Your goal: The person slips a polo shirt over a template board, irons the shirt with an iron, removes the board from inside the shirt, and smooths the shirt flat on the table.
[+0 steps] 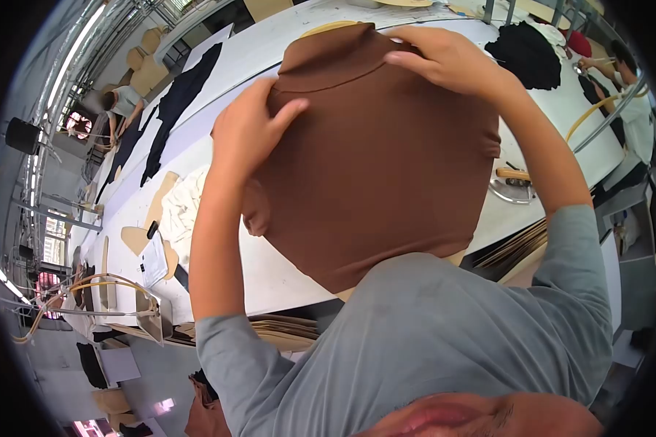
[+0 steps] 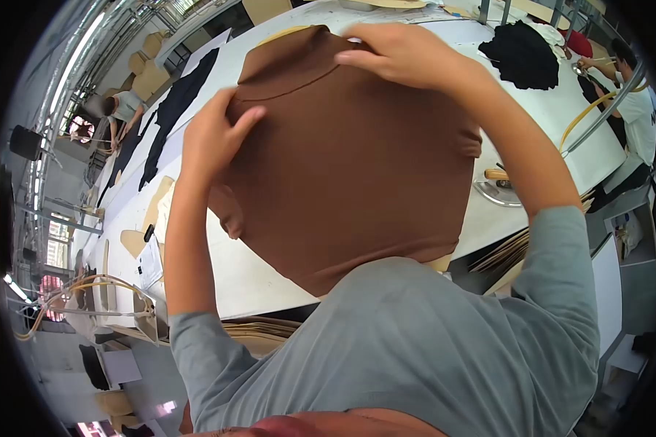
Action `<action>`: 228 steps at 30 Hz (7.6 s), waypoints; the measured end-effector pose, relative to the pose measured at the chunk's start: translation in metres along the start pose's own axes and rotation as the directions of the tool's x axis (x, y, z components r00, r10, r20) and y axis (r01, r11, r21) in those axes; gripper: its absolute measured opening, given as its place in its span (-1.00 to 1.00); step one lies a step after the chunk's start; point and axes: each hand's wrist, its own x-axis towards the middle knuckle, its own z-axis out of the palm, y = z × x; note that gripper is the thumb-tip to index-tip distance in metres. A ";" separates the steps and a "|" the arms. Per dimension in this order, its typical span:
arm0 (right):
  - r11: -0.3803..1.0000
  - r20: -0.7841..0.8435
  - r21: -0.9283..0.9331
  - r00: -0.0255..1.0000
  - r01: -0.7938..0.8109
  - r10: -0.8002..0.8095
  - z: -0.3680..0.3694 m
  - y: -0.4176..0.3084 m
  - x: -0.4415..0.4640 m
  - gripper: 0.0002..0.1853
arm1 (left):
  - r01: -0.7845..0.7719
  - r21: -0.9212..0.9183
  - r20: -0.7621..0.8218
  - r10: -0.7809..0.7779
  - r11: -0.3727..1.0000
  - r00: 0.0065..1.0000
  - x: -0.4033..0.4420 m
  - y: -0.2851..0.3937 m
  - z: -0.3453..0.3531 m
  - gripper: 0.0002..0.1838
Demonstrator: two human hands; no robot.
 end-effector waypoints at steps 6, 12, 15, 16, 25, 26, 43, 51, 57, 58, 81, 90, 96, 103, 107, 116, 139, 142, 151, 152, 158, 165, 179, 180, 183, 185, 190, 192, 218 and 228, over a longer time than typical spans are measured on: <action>0.989 0.000 0.136 0.999 -0.048 0.048 0.007 0.000 -0.005 -0.65 | 0.022 -0.450 -0.056 -0.053 0.893 0.997 0.057 0.018 -0.003 -0.49; 0.959 0.165 0.219 0.976 -0.180 0.146 0.010 0.014 -0.012 -0.65 | 0.009 -0.193 0.085 0.008 0.981 0.996 0.002 -0.022 0.010 -0.55; 0.954 0.217 0.244 0.969 -0.173 0.120 0.001 0.015 0.007 -0.62 | 0.120 -0.194 0.132 -0.096 0.974 0.987 0.014 -0.016 -0.002 -0.58; 0.952 0.227 0.235 0.964 -0.195 0.141 -0.005 0.012 0.016 -0.60 | 0.111 -0.161 0.109 -0.094 0.981 0.990 0.023 -0.011 -0.005 -0.58; 0.944 0.075 0.221 0.969 -0.245 0.234 -0.026 0.065 -0.053 -0.74 | 0.233 -0.367 -0.036 -0.264 0.901 0.964 -0.031 -0.088 -0.005 -0.61; 0.906 0.047 0.299 0.953 -0.298 0.298 -0.017 0.074 -0.064 -0.77 | 0.265 -0.457 -0.041 -0.318 0.849 0.947 -0.037 -0.089 -0.001 -0.62; 0.691 -0.104 0.583 0.804 -0.427 0.585 0.007 0.081 -0.110 -0.71 | 0.355 -0.783 -0.078 -0.647 0.510 0.759 -0.100 -0.118 0.051 -0.69; 0.992 -0.080 0.126 0.997 -0.004 0.015 -0.006 0.025 -0.019 -0.68 | 0.013 -0.360 -0.078 -0.045 0.933 0.996 -0.002 -0.006 -0.002 -0.71; 0.974 0.383 0.159 0.919 -0.162 0.090 -0.035 -0.002 0.020 -0.61 | 0.210 -0.365 0.309 -0.094 0.907 0.946 0.020 -0.003 -0.030 -0.62; 0.968 0.259 0.240 0.966 -0.068 0.004 -0.029 -0.005 0.035 -0.56 | 0.129 -0.509 0.246 0.000 0.851 0.969 0.030 0.012 -0.036 -0.56; 0.995 -0.108 0.075 0.992 0.065 -0.057 0.002 0.005 -0.020 -0.68 | -0.069 -0.172 -0.063 0.059 0.983 0.996 -0.001 -0.018 0.004 -0.70; 0.986 0.082 0.112 0.990 -0.122 0.113 0.006 0.061 -0.028 -0.76 | 0.163 -0.245 0.157 -0.127 0.956 0.979 -0.002 -0.061 0.004 -0.70; 0.822 0.025 0.428 0.914 -0.376 0.405 0.004 0.088 -0.074 -0.80 | 0.335 -0.617 0.070 -0.375 0.712 0.924 -0.044 -0.104 0.021 -0.67; 0.739 -0.001 0.517 0.863 -0.432 0.506 0.037 0.117 -0.090 -0.71 | 0.281 -0.690 -0.076 -0.452 0.667 0.889 -0.071 -0.133 0.066 -0.53; 0.635 -0.310 0.645 0.614 -0.424 0.726 0.128 0.126 -0.221 -0.69 | 0.393 -0.625 -0.289 -0.668 0.674 0.686 -0.214 -0.172 0.186 -0.51; 0.474 -0.069 0.430 0.496 -0.768 0.866 0.214 0.071 -0.326 -0.51 | 0.570 -0.757 0.105 -0.801 0.320 0.589 -0.312 -0.075 0.263 -0.53; 0.507 -0.004 0.399 0.552 -0.764 0.834 0.217 0.087 -0.316 -0.53 | -0.085 -0.675 0.701 -0.672 -0.733 0.239 -0.353 -0.032 0.265 -0.53; 0.503 0.012 0.396 0.553 -0.768 0.833 0.218 0.092 -0.312 -0.53 | -0.142 -0.619 0.683 -0.619 -0.772 0.389 -0.316 -0.031 0.232 -0.53; 0.517 -0.006 0.392 0.560 -0.761 0.828 0.217 0.089 -0.316 -0.54 | -0.059 -0.790 0.526 -0.725 -0.610 0.444 -0.313 -0.030 0.225 -0.61; 0.516 -0.004 0.392 0.560 -0.761 0.829 0.217 0.089 -0.317 -0.54 | -0.082 -0.787 0.513 -0.721 -0.612 0.465 -0.314 -0.029 0.220 -0.62; 0.503 0.009 0.411 0.555 -0.760 0.831 0.218 0.092 -0.322 -0.54 | -0.156 -0.678 0.535 -0.628 -0.718 0.565 -0.317 -0.020 0.207 -0.60; 0.524 -0.022 0.396 0.562 -0.754 0.827 0.219 0.092 -0.322 -0.54 | -0.198 -0.702 0.557 -0.701 -0.684 0.446 -0.323 -0.043 0.213 -0.62; 0.491 0.002 0.402 0.537 -0.773 0.843 0.218 0.086 -0.316 -0.53 | -0.029 -0.702 0.660 -0.666 -0.711 0.347 -0.326 -0.036 0.236 -0.58; 0.495 0.002 0.403 0.541 -0.770 0.841 0.218 0.087 -0.314 -0.53 | -0.034 -0.704 0.658 -0.668 -0.710 0.348 -0.324 -0.036 0.233 -0.58; 0.469 0.001 0.427 0.519 -0.773 0.855 0.219 0.084 -0.312 -0.53 | -0.183 -0.711 0.542 -0.695 -0.679 0.472 -0.322 -0.037 0.212 -0.57; 0.460 -0.002 0.434 0.509 -0.775 0.861 0.219 0.084 -0.314 -0.53 | -0.230 -0.705 0.500 -0.700 -0.671 0.510 -0.319 -0.038 0.207 -0.56; 0.472 0.025 0.423 0.531 -0.774 0.847 0.220 0.091 -0.319 -0.52 | -0.234 -0.645 0.447 -0.608 -0.727 0.656 -0.319 -0.039 0.203 -0.54; 0.474 0.016 0.431 0.532 -0.768 0.847 0.219 0.087 -0.318 -0.52 | -0.258 -0.631 0.468 -0.625 -0.732 0.625 -0.320 -0.039 0.204 -0.56; 0.858 0.008 0.472 0.973 0.201 -0.232 0.209 -0.093 -0.096 -0.74 | 0.131 -0.894 0.428 -0.729 -0.429 0.534 -0.232 -0.056 0.091 -0.69; 0.861 0.129 0.498 0.973 0.102 -0.190 0.210 -0.109 -0.085 -0.80 | 0.212 -0.977 0.137 -0.778 -0.005 0.613 -0.246 -0.061 0.122 -0.67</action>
